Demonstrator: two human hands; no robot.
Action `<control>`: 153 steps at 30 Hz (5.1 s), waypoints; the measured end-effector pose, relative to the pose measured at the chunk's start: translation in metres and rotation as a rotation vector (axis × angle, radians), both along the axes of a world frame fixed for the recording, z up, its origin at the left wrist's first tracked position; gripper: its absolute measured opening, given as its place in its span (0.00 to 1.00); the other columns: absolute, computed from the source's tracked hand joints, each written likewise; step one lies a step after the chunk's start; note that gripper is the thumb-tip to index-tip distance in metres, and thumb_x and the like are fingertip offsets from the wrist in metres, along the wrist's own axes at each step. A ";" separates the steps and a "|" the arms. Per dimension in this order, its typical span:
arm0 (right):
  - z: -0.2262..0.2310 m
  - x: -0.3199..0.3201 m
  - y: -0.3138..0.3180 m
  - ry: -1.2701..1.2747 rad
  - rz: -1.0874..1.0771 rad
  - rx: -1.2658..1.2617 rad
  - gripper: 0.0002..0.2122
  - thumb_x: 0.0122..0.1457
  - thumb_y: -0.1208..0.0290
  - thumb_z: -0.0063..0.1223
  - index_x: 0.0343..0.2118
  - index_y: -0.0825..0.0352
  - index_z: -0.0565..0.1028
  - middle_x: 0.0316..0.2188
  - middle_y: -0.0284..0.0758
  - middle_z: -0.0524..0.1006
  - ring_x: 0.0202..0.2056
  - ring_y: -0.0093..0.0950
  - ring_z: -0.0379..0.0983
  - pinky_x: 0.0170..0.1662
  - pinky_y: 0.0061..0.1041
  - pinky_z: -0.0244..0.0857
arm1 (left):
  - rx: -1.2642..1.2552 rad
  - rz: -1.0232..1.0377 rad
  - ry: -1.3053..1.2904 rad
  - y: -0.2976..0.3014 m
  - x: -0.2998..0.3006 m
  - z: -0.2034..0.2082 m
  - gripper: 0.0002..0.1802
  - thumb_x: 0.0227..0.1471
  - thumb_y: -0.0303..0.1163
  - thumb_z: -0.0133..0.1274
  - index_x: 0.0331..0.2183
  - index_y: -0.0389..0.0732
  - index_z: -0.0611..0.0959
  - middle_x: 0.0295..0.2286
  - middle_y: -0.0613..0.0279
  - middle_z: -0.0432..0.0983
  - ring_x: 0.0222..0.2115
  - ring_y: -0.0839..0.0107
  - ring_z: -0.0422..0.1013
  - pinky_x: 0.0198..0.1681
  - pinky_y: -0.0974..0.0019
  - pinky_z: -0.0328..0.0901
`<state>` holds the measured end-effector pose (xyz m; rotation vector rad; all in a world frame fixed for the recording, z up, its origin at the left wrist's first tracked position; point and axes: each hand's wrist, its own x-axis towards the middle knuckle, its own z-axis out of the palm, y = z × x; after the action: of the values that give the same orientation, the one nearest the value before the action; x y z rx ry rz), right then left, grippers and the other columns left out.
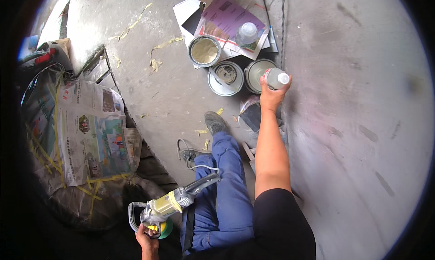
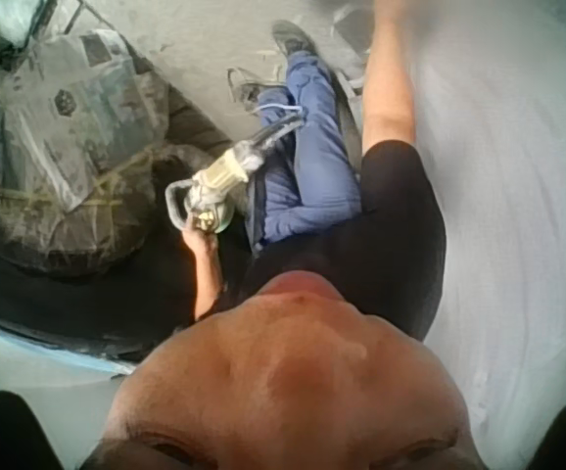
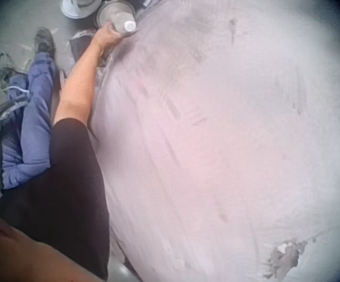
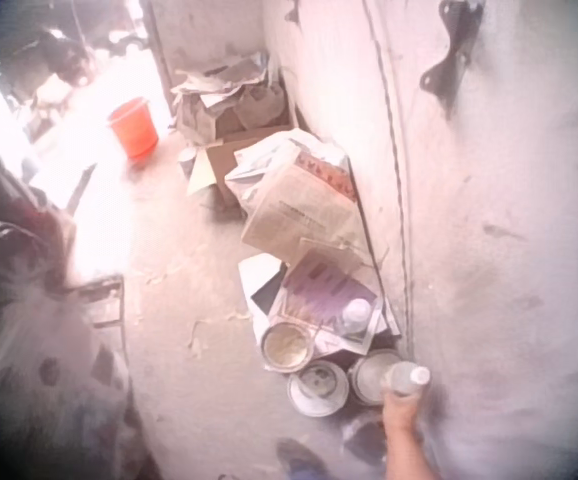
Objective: The person uses a rotary polisher with a yellow and green pad to buff the black car hood. They apply polishing compound from a bottle and continue polishing the surface. The person then removes the pad from the polisher and cleans it with a cloth.
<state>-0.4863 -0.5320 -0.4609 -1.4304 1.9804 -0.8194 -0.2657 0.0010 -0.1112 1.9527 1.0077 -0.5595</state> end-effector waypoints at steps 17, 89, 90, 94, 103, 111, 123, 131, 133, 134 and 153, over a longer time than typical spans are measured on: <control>0.115 0.014 0.195 -0.593 0.624 0.982 0.30 0.59 0.67 0.65 0.62 0.67 0.64 0.50 0.42 0.77 0.49 0.30 0.75 0.53 0.33 0.70 | -0.128 -0.239 -0.158 -0.064 0.000 0.087 0.10 0.56 0.28 0.56 0.41 0.37 0.78 0.26 0.64 0.76 0.19 0.75 0.69 0.20 0.70 0.64; 0.847 0.471 0.369 0.317 2.073 0.755 0.33 0.41 0.79 0.66 0.54 0.72 0.68 0.41 0.36 0.78 0.39 0.26 0.76 0.43 0.28 0.73 | 0.436 -0.482 -1.642 0.181 0.222 0.480 0.19 0.38 0.37 0.67 0.31 0.43 0.76 0.20 0.63 0.71 0.19 0.59 0.75 0.20 0.57 0.69; 0.840 0.473 0.372 0.297 2.069 0.700 0.33 0.41 0.79 0.66 0.55 0.72 0.68 0.42 0.36 0.78 0.39 0.26 0.76 0.43 0.28 0.73 | 0.457 -0.487 -1.646 0.181 0.224 0.482 0.19 0.38 0.37 0.67 0.31 0.44 0.76 0.20 0.63 0.71 0.19 0.59 0.75 0.20 0.57 0.69; 0.817 0.458 0.369 0.226 2.085 0.691 0.36 0.39 0.79 0.66 0.57 0.71 0.67 0.44 0.36 0.77 0.41 0.26 0.75 0.44 0.28 0.72 | 0.498 -0.540 -1.692 0.179 0.206 0.468 0.19 0.34 0.35 0.67 0.30 0.44 0.75 0.20 0.64 0.69 0.18 0.62 0.72 0.20 0.59 0.67; 0.796 0.449 0.385 0.289 2.143 0.654 0.28 0.42 0.80 0.60 0.52 0.72 0.68 0.39 0.36 0.78 0.36 0.24 0.75 0.41 0.27 0.72 | 0.546 -0.571 -1.714 0.192 0.197 0.462 0.19 0.32 0.34 0.66 0.30 0.45 0.76 0.19 0.65 0.66 0.17 0.63 0.70 0.20 0.60 0.65; 0.758 0.426 0.359 0.240 2.129 0.640 0.37 0.42 0.76 0.67 0.59 0.71 0.66 0.48 0.39 0.77 0.49 0.28 0.73 0.56 0.29 0.66 | 0.504 -0.616 -1.740 0.177 0.175 0.447 0.14 0.33 0.31 0.63 0.27 0.45 0.76 0.17 0.65 0.63 0.14 0.65 0.67 0.18 0.61 0.63; 0.679 0.445 0.358 0.041 2.276 0.531 0.39 0.43 0.69 0.69 0.61 0.71 0.63 0.53 0.45 0.75 0.56 0.35 0.70 0.60 0.33 0.62 | 0.670 -0.758 -1.729 0.146 0.191 0.424 0.12 0.36 0.30 0.64 0.24 0.44 0.75 0.15 0.67 0.64 0.13 0.66 0.66 0.17 0.64 0.59; 0.645 0.462 0.343 -0.013 2.329 0.539 0.40 0.45 0.68 0.69 0.61 0.71 0.61 0.53 0.48 0.75 0.56 0.39 0.72 0.58 0.34 0.64 | 0.695 -0.849 -1.569 0.123 0.201 0.421 0.13 0.35 0.29 0.66 0.23 0.42 0.77 0.16 0.64 0.67 0.14 0.65 0.67 0.17 0.63 0.59; 0.628 0.453 0.332 0.017 2.376 0.479 0.40 0.46 0.66 0.69 0.62 0.71 0.60 0.52 0.49 0.75 0.56 0.40 0.72 0.59 0.34 0.64 | 0.686 -0.825 -1.573 0.114 0.195 0.416 0.10 0.39 0.29 0.65 0.24 0.42 0.77 0.17 0.65 0.69 0.14 0.65 0.68 0.17 0.64 0.59; 0.633 0.454 0.337 0.019 2.369 0.507 0.40 0.47 0.66 0.69 0.62 0.70 0.60 0.52 0.50 0.75 0.56 0.41 0.72 0.59 0.34 0.64 | 0.674 -0.827 -1.568 0.116 0.191 0.415 0.10 0.40 0.28 0.64 0.23 0.43 0.77 0.17 0.65 0.69 0.14 0.65 0.68 0.17 0.64 0.59; 0.645 0.462 0.371 -0.007 2.337 0.493 0.28 0.47 0.65 0.66 0.52 0.69 0.73 0.44 0.47 0.81 0.49 0.43 0.78 0.52 0.36 0.70 | 0.741 -0.758 -1.608 0.136 0.203 0.427 0.13 0.38 0.23 0.65 0.21 0.42 0.74 0.15 0.64 0.66 0.12 0.65 0.64 0.16 0.65 0.58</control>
<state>-0.0246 -0.1614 0.1845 -1.9801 -0.3792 0.6856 -0.0626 0.1373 0.3159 2.4127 -0.6752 1.1117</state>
